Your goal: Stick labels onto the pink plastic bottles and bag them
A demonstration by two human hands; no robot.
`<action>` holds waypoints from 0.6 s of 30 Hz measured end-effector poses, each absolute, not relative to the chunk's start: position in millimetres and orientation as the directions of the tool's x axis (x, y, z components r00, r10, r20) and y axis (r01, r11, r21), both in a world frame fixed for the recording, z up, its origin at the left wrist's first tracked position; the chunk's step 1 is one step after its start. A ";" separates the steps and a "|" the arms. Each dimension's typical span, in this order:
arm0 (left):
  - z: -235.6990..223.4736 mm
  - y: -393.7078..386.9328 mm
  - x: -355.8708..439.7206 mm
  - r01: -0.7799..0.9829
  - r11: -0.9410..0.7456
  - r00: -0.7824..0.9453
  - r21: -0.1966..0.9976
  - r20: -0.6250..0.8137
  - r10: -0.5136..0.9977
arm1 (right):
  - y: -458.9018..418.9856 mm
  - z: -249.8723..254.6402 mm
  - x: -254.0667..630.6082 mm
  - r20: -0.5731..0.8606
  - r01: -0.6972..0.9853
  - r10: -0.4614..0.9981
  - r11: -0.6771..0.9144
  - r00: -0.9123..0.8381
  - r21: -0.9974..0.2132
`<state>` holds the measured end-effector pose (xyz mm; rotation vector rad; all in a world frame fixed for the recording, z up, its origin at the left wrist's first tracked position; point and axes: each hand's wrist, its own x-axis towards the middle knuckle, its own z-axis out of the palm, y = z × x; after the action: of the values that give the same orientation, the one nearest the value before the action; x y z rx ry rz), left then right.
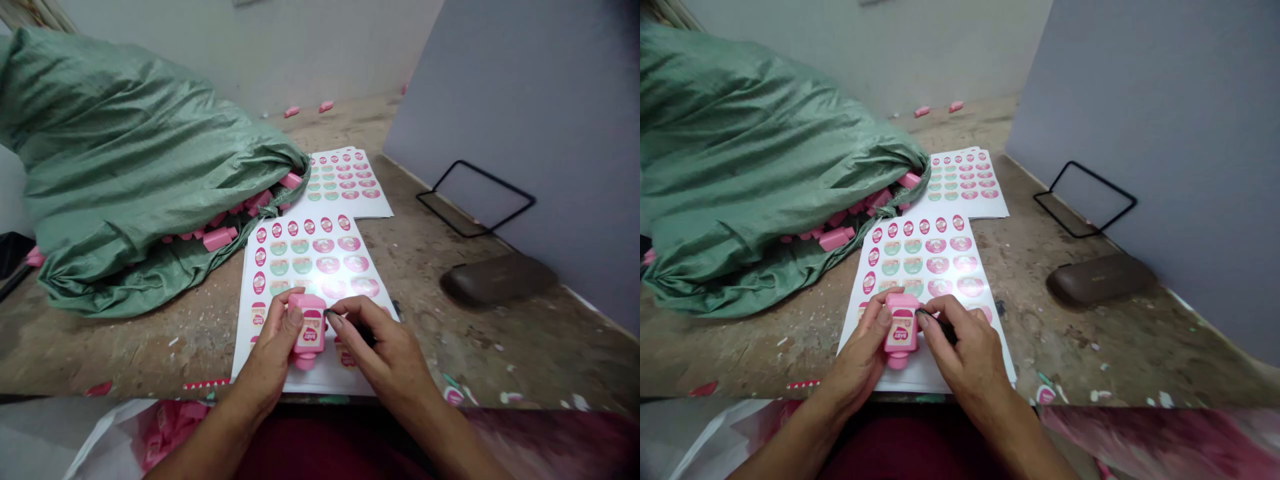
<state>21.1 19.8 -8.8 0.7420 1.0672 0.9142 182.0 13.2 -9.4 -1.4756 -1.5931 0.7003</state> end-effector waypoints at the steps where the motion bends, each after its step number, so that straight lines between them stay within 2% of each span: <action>1: -10.0 19.5 20.6 -0.243 0.418 0.190 0.875 -0.379 0.906 | 13.7 -9.7 181.7 0.148 0.465 0.988 0.114 0.036 -0.878; 4: -11.6 18.0 21.3 -0.245 0.370 0.166 0.896 -0.337 0.927 | 14.8 -10.0 181.4 0.029 0.315 0.999 0.023 0.014 -0.949; 6: -10.5 16.9 23.8 -0.302 0.399 0.181 0.866 -0.359 0.916 | 14.1 -10.2 181.7 0.033 0.266 0.999 0.031 0.002 -0.963; 10: -6.3 15.1 30.8 -0.435 0.465 0.215 0.771 -0.413 0.885 | 9.0 -12.2 184.1 0.299 0.421 0.954 0.270 0.003 -0.866; 12: -5.3 14.1 33.3 -0.459 0.470 0.211 0.754 -0.421 0.882 | 6.0 -13.8 185.4 0.335 0.441 0.942 0.292 0.022 -0.849; 16: -7.7 12.5 34.0 -0.445 0.455 0.187 0.772 -0.417 0.890 | 4.3 -16.6 184.4 0.106 0.222 0.991 0.085 0.084 -0.971; 18: -10.2 12.0 32.9 -0.420 0.438 0.191 0.795 -0.394 0.899 | 6.3 -17.0 182.2 -0.001 0.120 0.997 -0.011 0.078 -0.993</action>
<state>32.9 12.0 -10.2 0.5962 0.9785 1.0075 182.2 6.3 -17.0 -1.3372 -1.2355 1.0967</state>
